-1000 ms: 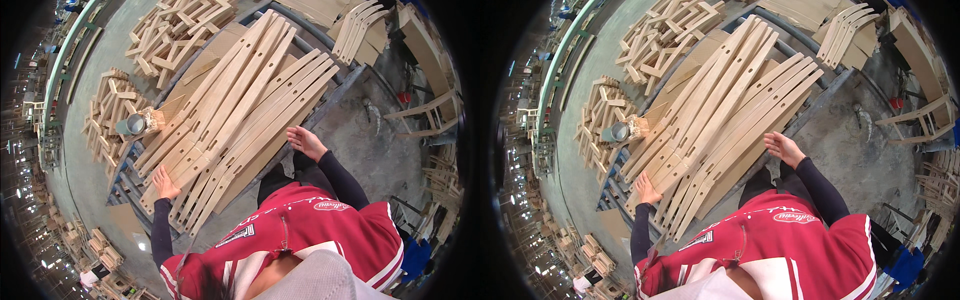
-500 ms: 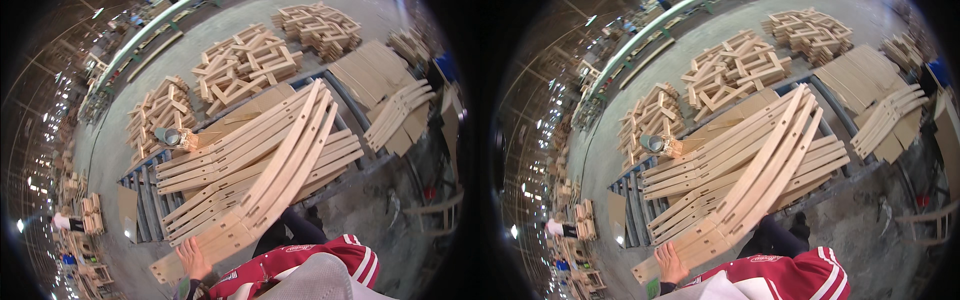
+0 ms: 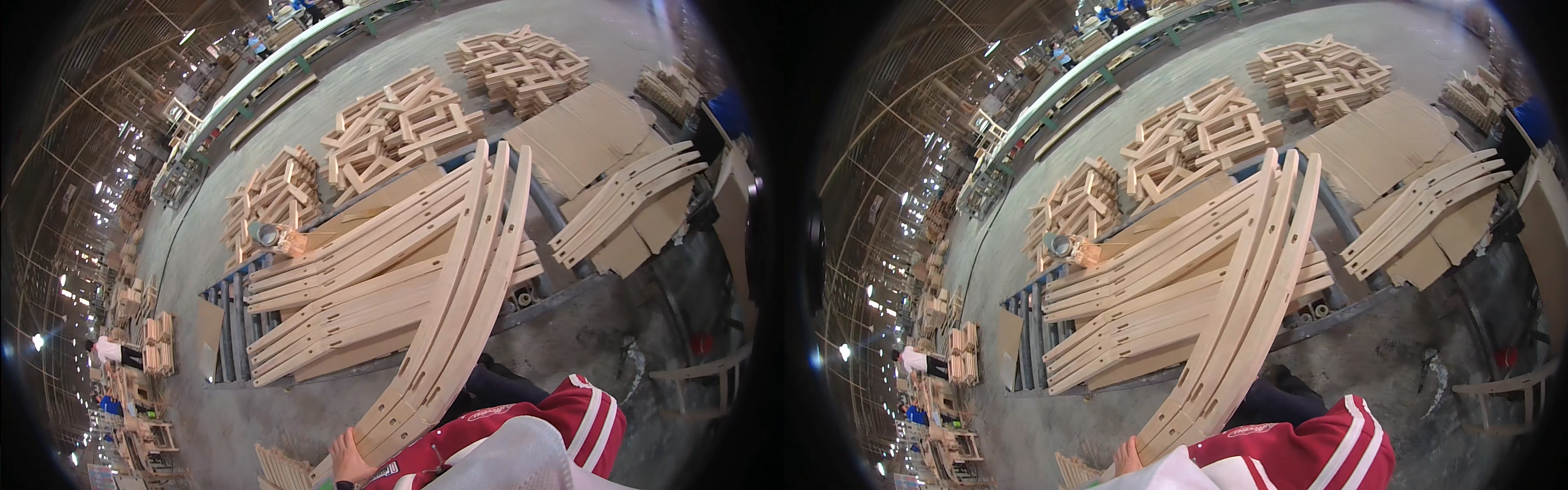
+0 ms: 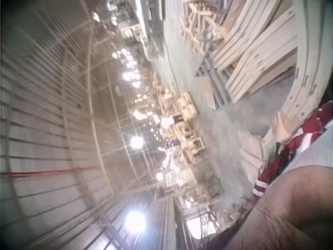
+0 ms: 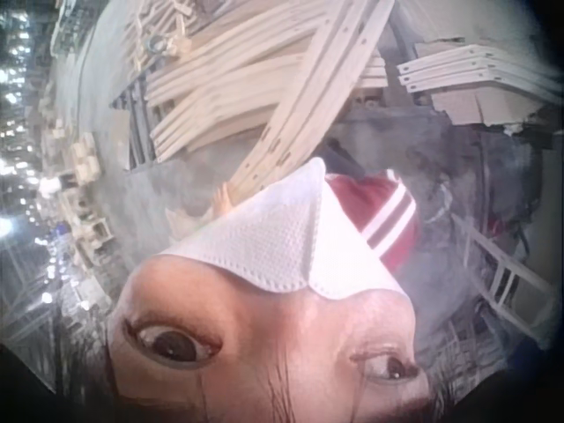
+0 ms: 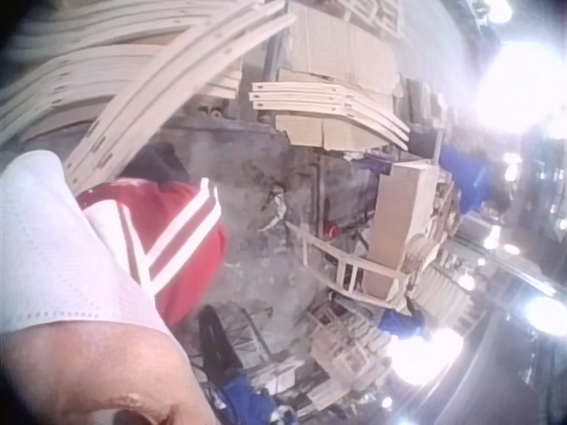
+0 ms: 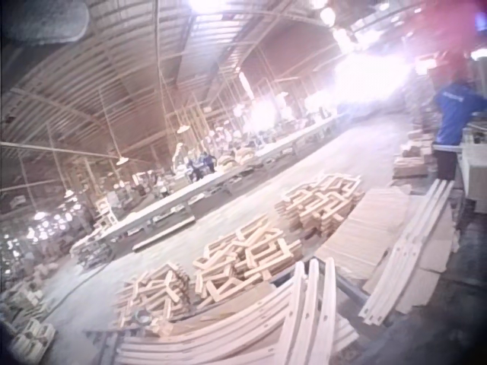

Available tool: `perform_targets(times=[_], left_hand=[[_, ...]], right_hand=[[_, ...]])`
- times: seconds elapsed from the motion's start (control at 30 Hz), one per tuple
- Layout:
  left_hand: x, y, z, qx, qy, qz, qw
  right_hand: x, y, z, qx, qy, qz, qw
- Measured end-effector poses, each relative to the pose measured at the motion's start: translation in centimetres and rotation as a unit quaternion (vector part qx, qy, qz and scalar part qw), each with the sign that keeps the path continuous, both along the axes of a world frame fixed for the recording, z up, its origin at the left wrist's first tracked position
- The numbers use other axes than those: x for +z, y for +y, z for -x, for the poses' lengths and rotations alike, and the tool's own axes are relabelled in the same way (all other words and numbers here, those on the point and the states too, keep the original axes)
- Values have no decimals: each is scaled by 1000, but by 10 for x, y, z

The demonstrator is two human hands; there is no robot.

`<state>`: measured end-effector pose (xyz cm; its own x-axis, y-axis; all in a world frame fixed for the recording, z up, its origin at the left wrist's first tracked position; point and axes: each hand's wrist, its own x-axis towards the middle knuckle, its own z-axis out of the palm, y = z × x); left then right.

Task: The person applies a white liquid to the slots of curved wooden pieces using a small brush and container. After applying the liquid, the person stacks the treated pieces on a metal rack.

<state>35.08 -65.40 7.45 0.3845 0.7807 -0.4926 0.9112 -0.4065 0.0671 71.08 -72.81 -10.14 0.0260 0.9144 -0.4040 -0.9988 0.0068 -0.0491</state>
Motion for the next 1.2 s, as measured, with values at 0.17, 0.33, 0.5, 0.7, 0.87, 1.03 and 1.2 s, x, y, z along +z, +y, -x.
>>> perform_targets(times=[0.17, 0.33, 0.5, 0.7, 0.87, 1.03, 1.2], left_hand=[[41, -47, -59, 2, -62, -19, 998], [43, -81, -76, -37, -122, -20, 992], [29, -140, -85, -6, -165, 43, 985], [26, -198, -113, -16, -184, 52, 981], [32, -201, -163, -24, -185, 45, 981], [42, -179, -255, -53, -173, 58, 982], [49, -141, -387, -106, -151, 54, 981]], right_hand=[[-15, -47, -17, 21, -15, 59, 998], [-27, -57, -45, 34, -43, 49, 997], [-27, -103, -56, 63, -50, 95, 992], [-17, -159, -92, 56, -49, 130, 989], [-16, -170, -141, 47, -44, 135, 989], [-15, -171, -222, 1, -36, 129, 991], [-9, -146, -339, -55, -21, 123, 991]])
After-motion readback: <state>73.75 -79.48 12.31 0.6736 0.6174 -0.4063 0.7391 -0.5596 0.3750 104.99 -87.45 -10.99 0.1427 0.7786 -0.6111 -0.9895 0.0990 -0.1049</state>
